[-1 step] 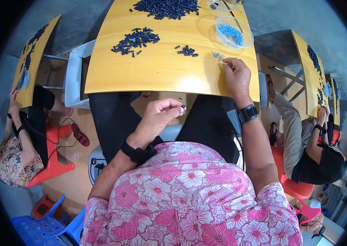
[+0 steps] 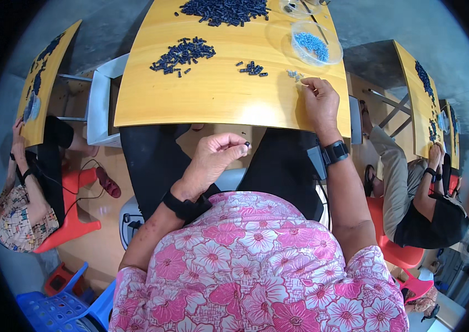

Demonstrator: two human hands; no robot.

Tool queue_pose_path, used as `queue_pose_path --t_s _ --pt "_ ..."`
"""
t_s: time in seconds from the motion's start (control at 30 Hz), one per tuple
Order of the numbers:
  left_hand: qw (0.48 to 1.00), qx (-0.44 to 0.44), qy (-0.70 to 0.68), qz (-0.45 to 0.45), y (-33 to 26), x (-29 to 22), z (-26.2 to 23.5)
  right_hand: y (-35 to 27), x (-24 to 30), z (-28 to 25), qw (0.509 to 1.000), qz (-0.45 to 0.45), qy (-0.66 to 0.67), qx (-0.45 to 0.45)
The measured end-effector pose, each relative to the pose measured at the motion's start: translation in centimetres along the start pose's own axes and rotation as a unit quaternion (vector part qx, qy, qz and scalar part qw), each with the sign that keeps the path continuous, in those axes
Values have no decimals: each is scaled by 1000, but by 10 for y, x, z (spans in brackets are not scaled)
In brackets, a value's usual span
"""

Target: Assembling small blue plastic industrial components using a hand tool.

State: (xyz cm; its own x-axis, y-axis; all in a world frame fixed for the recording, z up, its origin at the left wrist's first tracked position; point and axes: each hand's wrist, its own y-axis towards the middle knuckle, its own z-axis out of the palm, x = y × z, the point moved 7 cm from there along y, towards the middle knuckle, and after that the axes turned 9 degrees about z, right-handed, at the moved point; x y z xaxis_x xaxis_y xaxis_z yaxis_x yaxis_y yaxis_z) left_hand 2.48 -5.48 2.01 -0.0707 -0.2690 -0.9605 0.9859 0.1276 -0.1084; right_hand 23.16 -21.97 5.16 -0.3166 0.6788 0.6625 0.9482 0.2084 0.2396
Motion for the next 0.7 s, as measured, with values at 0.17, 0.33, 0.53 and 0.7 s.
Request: queue_pose_path --t_s 0.17,0.33,0.53,0.7 --pt "1000 7 -1 5 2 3 -3 4 -6 6 1000 19 -5 15" --pt "1000 11 -5 11 2 5 -5 4 -2 10 998 -57 -15 18" --pt "1000 11 -11 7 2 6 -6 4 -5 11 999 -40 -7 23" --pt "1000 6 -4 -4 0 4 -6 3 -12 9 999 8 34 31"
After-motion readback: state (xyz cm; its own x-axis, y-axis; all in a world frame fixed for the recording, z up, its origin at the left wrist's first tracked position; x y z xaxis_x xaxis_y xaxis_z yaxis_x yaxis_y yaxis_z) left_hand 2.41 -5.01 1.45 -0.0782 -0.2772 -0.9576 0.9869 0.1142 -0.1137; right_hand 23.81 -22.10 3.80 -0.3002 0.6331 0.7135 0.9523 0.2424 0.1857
